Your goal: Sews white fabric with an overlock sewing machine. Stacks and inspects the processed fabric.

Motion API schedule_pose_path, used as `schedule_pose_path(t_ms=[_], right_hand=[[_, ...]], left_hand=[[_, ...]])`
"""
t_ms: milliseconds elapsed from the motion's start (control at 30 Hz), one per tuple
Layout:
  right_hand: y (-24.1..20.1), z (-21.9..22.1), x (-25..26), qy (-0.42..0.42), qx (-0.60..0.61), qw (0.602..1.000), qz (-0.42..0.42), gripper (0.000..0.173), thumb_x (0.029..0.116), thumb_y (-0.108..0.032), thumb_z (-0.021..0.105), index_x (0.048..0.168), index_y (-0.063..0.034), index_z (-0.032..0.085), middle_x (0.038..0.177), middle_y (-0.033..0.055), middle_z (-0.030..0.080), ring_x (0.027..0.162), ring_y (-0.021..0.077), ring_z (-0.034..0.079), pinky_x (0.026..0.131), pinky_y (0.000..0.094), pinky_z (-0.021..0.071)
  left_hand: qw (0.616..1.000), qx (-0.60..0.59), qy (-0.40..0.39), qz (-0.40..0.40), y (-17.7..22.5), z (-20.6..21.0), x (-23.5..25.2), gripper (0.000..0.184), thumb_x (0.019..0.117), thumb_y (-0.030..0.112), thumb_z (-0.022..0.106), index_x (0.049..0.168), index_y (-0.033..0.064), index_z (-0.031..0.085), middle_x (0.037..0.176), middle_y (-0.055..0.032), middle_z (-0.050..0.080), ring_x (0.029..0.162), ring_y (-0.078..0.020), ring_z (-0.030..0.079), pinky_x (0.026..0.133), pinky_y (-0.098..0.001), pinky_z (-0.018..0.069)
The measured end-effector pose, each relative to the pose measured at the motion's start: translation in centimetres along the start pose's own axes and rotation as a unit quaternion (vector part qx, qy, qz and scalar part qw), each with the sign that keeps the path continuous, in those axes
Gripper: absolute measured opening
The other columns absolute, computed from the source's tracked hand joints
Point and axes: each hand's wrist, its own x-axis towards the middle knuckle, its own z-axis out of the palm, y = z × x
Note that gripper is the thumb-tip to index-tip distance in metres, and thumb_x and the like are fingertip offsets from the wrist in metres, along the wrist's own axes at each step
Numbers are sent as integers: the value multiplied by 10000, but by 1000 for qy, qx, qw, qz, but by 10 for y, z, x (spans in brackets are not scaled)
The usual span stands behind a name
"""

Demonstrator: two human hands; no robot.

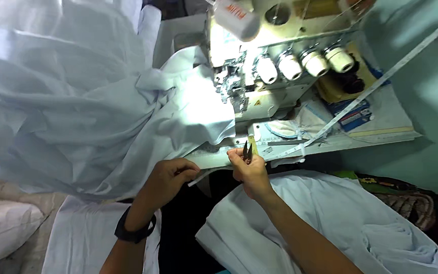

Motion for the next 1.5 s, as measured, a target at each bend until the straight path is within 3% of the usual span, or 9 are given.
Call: schedule_pose_path(t_ms=[167, 333, 433, 500, 833, 967, 1133, 1300, 1500], right_hand=[[10, 13, 28, 133, 19, 988, -76, 68, 939, 6, 638, 911, -43, 601, 607, -65, 505, 440, -14, 401, 436, 145, 373], [6, 2, 47, 62, -69, 978, -187, 251, 951, -48, 632, 1175, 62, 663, 1012, 23, 591, 614, -38, 496, 556, 114, 453], [-6, -1, 53, -8, -85, 990, -112, 19, 917, -22, 684, 919, -36, 672, 763, -57, 604, 545, -35, 491, 515, 138, 438], [-14, 4, 43, -18, -62, 997, -45, 120, 915, -2, 675, 814, -62, 651, 615, -78, 579, 485, -24, 492, 477, 150, 437], [-7, 13, 21, -10, -68, 988, -139, 169, 913, 32, 661, 766, -46, 689, 665, -75, 660, 554, -75, 551, 524, 96, 447], [-7, 15, 14, 6, -85, 982, -168, 82, 907, 46, 650, 849, 10, 695, 698, -64, 673, 586, -68, 585, 551, 100, 483], [-7, 19, 6, 17, -153, 951, -269, 178, 834, 28, 696, 987, 59, 608, 773, -21, 664, 645, -44, 624, 617, 125, 545], [-13, 25, 36, 30, -158, 934, -320, 58, 843, 27, 693, 897, 47, 689, 735, -24, 676, 624, -52, 609, 602, 115, 528], [-27, 29, 70, 83, -274, 864, -414, 115, 882, -35, 688, 873, 48, 767, 673, 36, 690, 567, -27, 595, 563, 130, 497]], left_hand=[[983, -2, 155, 100, 12, 20, 28, 158, 1011, 45, 500, 969, 2, 646, 845, 61, 623, 766, 81, 583, 744, -104, 502], [948, 35, 221, 228, 24, 19, 64, 151, 992, 14, 545, 982, -60, 675, 930, -29, 610, 875, 32, 569, 810, -107, 472], [941, 72, 223, 243, 21, 11, 84, 132, 964, 36, 627, 1049, -62, 649, 930, -75, 653, 825, 4, 600, 762, -129, 495], [950, 88, 202, 220, 19, 1, 94, 155, 925, 50, 690, 1054, -11, 629, 861, -38, 640, 717, 17, 562, 648, -116, 450], [968, 153, 104, 168, 45, 2, 111, 159, 828, 104, 820, 902, 71, 683, 743, -12, 651, 622, -88, 594, 572, -273, 489], [930, 245, 108, 252, 40, 7, 107, 78, 914, 124, 718, 924, 75, 777, 932, -82, 660, 858, -213, 639, 738, -377, 528], [837, 413, 217, 285, 32, 45, 78, 235, 926, 9, 580, 1046, 37, 780, 965, -118, 757, 922, -312, 717, 795, -443, 554], [902, 287, 179, 270, 19, 25, 97, 287, 982, 112, 504, 1117, -13, 724, 1184, -148, 729, 1167, -293, 683, 1026, -470, 510], [931, 232, 129, 250, 20, -9, 134, 279, 959, 119, 568, 1136, -17, 734, 1253, -158, 709, 1254, -316, 636, 1092, -517, 451]])
